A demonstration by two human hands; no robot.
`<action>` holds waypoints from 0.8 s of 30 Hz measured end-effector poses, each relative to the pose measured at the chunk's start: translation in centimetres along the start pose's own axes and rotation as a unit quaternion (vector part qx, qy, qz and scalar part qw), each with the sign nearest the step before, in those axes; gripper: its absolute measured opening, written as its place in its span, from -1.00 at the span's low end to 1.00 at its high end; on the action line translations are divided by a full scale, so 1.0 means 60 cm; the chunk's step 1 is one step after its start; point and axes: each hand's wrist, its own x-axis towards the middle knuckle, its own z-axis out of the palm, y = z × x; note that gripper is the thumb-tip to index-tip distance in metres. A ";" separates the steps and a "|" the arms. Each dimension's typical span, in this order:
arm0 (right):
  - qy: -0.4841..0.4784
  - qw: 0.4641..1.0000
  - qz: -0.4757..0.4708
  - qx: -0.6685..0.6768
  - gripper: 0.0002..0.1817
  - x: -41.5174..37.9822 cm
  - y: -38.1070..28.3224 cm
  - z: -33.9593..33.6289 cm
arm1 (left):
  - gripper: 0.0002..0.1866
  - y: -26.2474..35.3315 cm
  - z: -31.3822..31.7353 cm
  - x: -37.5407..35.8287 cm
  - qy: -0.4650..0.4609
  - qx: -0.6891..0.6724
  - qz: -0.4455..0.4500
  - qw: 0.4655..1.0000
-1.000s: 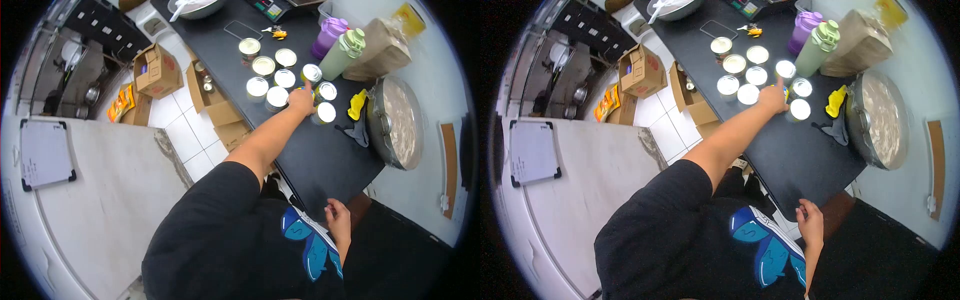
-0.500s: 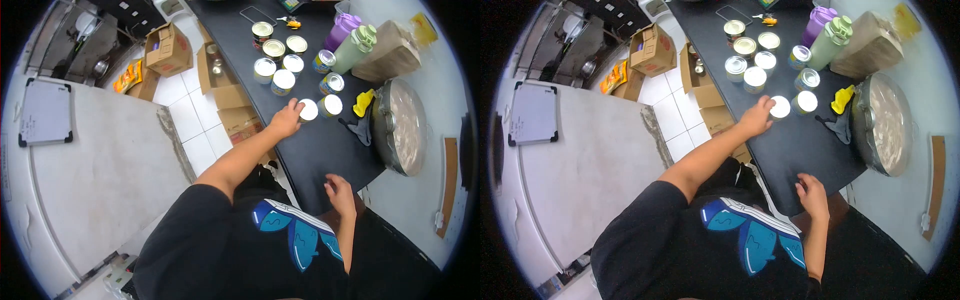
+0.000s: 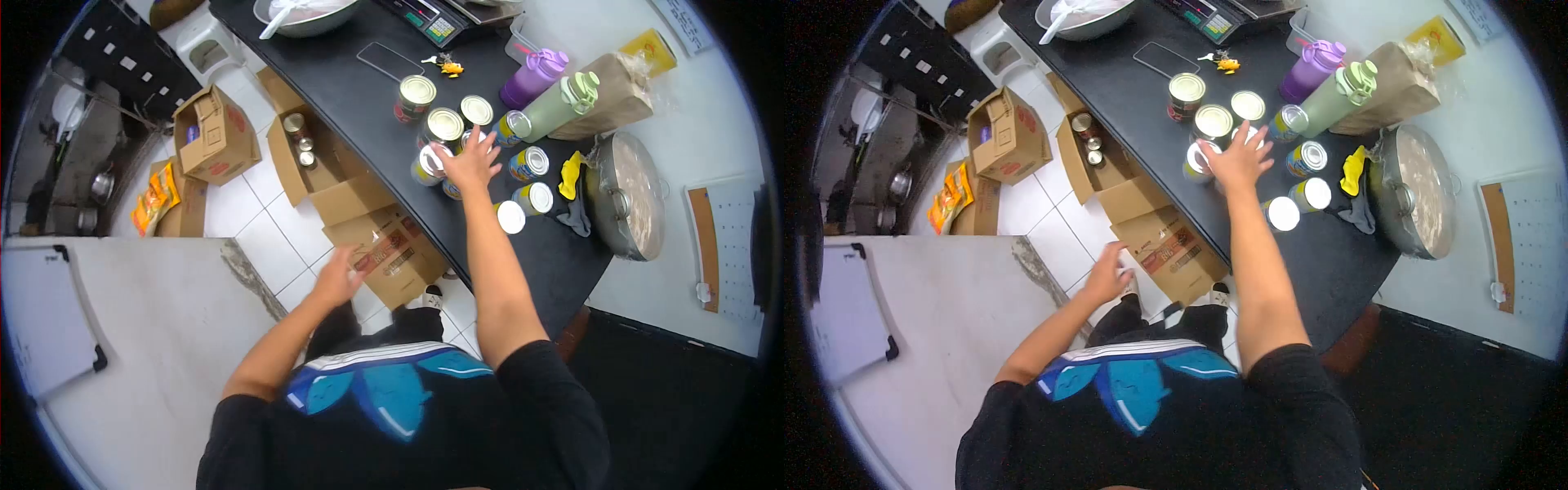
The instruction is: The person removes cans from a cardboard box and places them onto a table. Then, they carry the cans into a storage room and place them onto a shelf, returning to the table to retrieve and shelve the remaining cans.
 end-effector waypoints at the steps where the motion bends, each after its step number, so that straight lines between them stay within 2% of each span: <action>1: -0.005 1.000 0.000 -0.020 0.10 0.003 -0.004 0.009 | -0.42 -0.020 -0.043 -0.009 -0.023 -0.015 -0.031 0.999; 5: -0.040 0.997 0.016 -0.066 0.11 -0.008 0.028 0.014 | -0.41 -0.113 -0.152 -0.028 0.052 0.010 -0.053 0.997; 9: -0.071 0.994 0.027 -0.079 0.05 -0.007 0.120 -0.003 | -0.43 -0.172 -0.190 -0.012 0.078 -0.004 -0.076 0.994; 11: -0.106 0.985 0.002 -0.136 -0.06 0.020 0.168 -0.024 | -0.44 -0.192 -0.189 0.004 0.080 -0.015 -0.073 0.994; 12: -0.029 0.994 -0.018 -0.103 -0.15 0.064 0.236 0.000 | -0.44 -0.197 -0.188 0.008 0.086 -0.018 -0.077 0.993; 14: 0.064 0.993 -0.076 -0.068 -0.30 0.143 0.319 0.018 | -0.50 -0.195 -0.200 0.011 0.033 -0.027 -0.114 0.993; 15: 0.099 0.986 -0.119 -0.065 -0.35 0.198 0.305 -0.002 | -0.52 -0.193 -0.205 0.029 0.016 -0.031 -0.126 0.991; 17: 0.084 0.984 -0.081 -0.131 -0.39 0.242 0.260 -0.003 | -0.56 -0.197 -0.218 0.057 0.000 -0.039 -0.135 0.990; 19: 0.089 0.973 -0.199 -0.074 -0.39 0.260 0.274 0.040 | -0.58 -0.213 -0.231 0.070 -0.013 -0.036 -0.136 0.990; 20: 0.066 0.983 -0.095 -0.145 -0.39 0.219 0.213 0.016 | -0.59 -0.229 -0.235 0.079 -0.009 -0.030 -0.127 0.991; 21: 0.074 0.979 -0.165 -0.096 -0.39 0.234 0.253 0.026 | -0.59 -0.245 -0.239 0.088 -0.006 -0.026 -0.117 0.993; 24: 0.039 0.979 -0.170 -0.107 -0.42 0.206 0.268 0.003 | -0.65 -0.307 -0.252 0.116 0.006 -0.040 -0.129 0.991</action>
